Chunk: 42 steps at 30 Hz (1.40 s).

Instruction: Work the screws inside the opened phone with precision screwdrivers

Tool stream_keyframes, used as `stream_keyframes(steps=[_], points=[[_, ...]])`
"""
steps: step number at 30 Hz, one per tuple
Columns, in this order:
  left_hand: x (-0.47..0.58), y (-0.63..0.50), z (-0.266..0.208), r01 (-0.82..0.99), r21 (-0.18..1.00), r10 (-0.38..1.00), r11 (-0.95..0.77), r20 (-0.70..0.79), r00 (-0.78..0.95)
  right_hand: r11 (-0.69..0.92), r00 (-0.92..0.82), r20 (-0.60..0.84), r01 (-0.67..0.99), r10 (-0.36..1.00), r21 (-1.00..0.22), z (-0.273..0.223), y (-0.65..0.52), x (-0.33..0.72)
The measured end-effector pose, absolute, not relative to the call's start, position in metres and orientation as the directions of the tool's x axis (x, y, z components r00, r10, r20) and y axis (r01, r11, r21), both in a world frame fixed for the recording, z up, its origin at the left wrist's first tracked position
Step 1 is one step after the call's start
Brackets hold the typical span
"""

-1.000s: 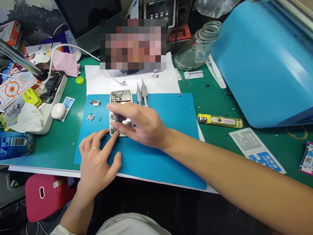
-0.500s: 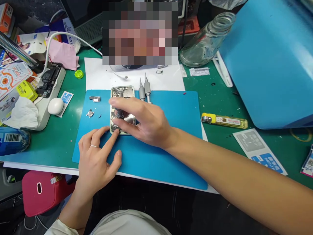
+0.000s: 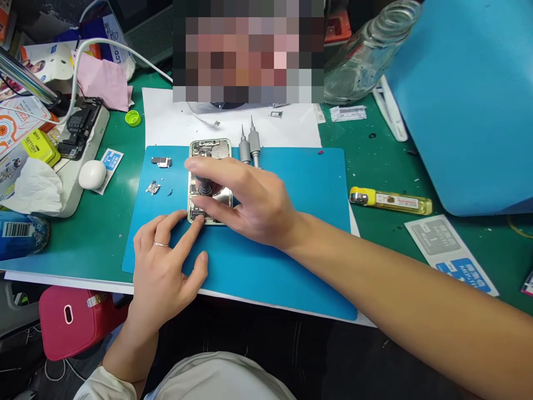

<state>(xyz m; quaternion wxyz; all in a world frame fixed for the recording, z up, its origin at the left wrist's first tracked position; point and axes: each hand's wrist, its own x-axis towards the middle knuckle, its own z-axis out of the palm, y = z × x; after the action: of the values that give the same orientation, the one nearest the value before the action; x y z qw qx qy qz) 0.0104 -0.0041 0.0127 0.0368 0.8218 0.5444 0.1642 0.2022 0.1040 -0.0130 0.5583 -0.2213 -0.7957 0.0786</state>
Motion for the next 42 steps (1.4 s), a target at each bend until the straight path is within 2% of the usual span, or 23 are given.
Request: stream_keyframes(steps=[5,12,17,22,32,35,39,42], points=[[0.011,-0.005,0.013,0.878,0.244,0.905,-0.411,0.228,0.36,0.855,-0.261,0.82,0.258,0.509,-0.449,-0.017,0.102,0.202],[0.01,-0.004,0.013,0.878,0.243,0.903,-0.413,0.233,0.36,0.903,-0.271,0.868,0.235,0.415,-0.359,-0.014,0.104,0.201],[0.011,-0.004,0.012,0.877,0.24,0.901,-0.417,0.237,0.364,0.889,-0.301,0.847,0.283,0.438,-0.359,-0.011,0.103,0.204],[0.01,-0.005,0.013,0.877,0.245,0.903,-0.414,0.234,0.361,0.927,-0.312,0.885,0.256,0.346,-0.273,-0.006,0.103,0.203],[0.01,-0.005,0.012,0.881,0.242,0.906,-0.406,0.234,0.353,0.866,-0.334,0.803,0.27,0.493,-0.42,-0.011,0.098,0.206],[0.01,-0.005,0.012,0.882,0.246,0.908,-0.402,0.231,0.35,0.878,-0.304,0.827,0.246,0.472,-0.41,-0.01,0.099,0.204],[0.011,-0.005,0.012,0.884,0.245,0.911,-0.397,0.223,0.347,0.908,-0.272,0.877,0.256,0.397,-0.332,-0.008,0.1,0.201],[0.011,-0.006,0.013,0.884,0.243,0.91,-0.4,0.224,0.35,0.906,-0.261,0.876,0.243,0.406,-0.347,-0.008,0.101,0.201]])
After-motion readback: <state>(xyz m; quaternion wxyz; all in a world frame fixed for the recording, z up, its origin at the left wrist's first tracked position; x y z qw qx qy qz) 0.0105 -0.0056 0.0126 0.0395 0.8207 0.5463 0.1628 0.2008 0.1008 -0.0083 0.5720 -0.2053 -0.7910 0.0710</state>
